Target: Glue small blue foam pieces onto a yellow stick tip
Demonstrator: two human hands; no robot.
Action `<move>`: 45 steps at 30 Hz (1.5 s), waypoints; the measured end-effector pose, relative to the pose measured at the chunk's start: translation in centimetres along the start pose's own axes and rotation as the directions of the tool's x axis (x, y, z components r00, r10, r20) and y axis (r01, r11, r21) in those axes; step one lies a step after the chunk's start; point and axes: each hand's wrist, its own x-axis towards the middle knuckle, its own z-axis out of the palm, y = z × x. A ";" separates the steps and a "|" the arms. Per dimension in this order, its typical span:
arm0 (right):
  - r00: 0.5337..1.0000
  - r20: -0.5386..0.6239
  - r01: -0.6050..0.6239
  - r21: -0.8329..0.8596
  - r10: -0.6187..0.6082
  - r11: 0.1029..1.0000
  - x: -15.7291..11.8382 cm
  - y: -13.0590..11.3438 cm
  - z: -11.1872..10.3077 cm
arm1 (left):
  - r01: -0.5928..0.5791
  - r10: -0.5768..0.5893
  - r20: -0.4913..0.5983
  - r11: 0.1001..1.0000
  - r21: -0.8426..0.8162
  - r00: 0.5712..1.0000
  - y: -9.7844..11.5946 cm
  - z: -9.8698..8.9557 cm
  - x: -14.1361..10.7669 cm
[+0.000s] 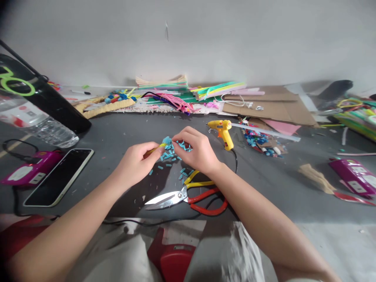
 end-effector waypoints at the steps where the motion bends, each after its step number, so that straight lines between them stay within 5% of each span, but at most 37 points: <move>1: 1.000 0.009 0.004 0.001 -0.004 1.000 0.0 0.0 0.0 | 0.005 -0.005 0.003 1.000 -0.002 1.000 0.0 0.0 0.0; 19: 1.000 0.016 0.009 -0.006 -0.009 1.000 -0.2 0.4 0.5 | -0.011 0.011 0.020 1.000 -0.025 1.000 0.0 0.0 -0.1; 27: 0.986 -0.064 -0.151 0.065 0.155 0.986 0.6 -0.5 -1.2 | 0.072 -0.071 0.016 0.990 -0.124 0.997 -0.3 -0.1 0.3; 32: 0.939 0.227 -0.275 0.040 0.260 0.961 1.0 0.3 -3.8 | 0.111 -0.110 0.016 0.986 -0.124 0.994 -0.8 -0.1 0.5; 36: 0.786 0.486 -0.395 -0.081 0.382 0.915 -0.4 1.6 -7.0 | 0.086 -0.087 -0.004 0.990 -0.112 0.996 -1.1 -0.1 0.6; 39: 0.713 0.399 -0.458 -0.357 0.576 0.814 -2.2 2.4 -9.6 | 0.072 -0.074 -0.010 0.991 -0.114 0.997 -0.9 -0.1 0.6; 43: 0.625 -0.046 -0.499 -0.791 0.779 0.354 -3.7 3.3 -11.8 | 0.061 -0.062 -0.007 0.994 -0.092 0.998 -0.5 0.0 0.7; 45: 0.614 -0.142 -0.491 -0.839 0.776 0.235 -3.6 3.9 -11.9 | 0.052 -0.053 -0.013 0.995 -0.080 0.999 -0.3 0.1 0.7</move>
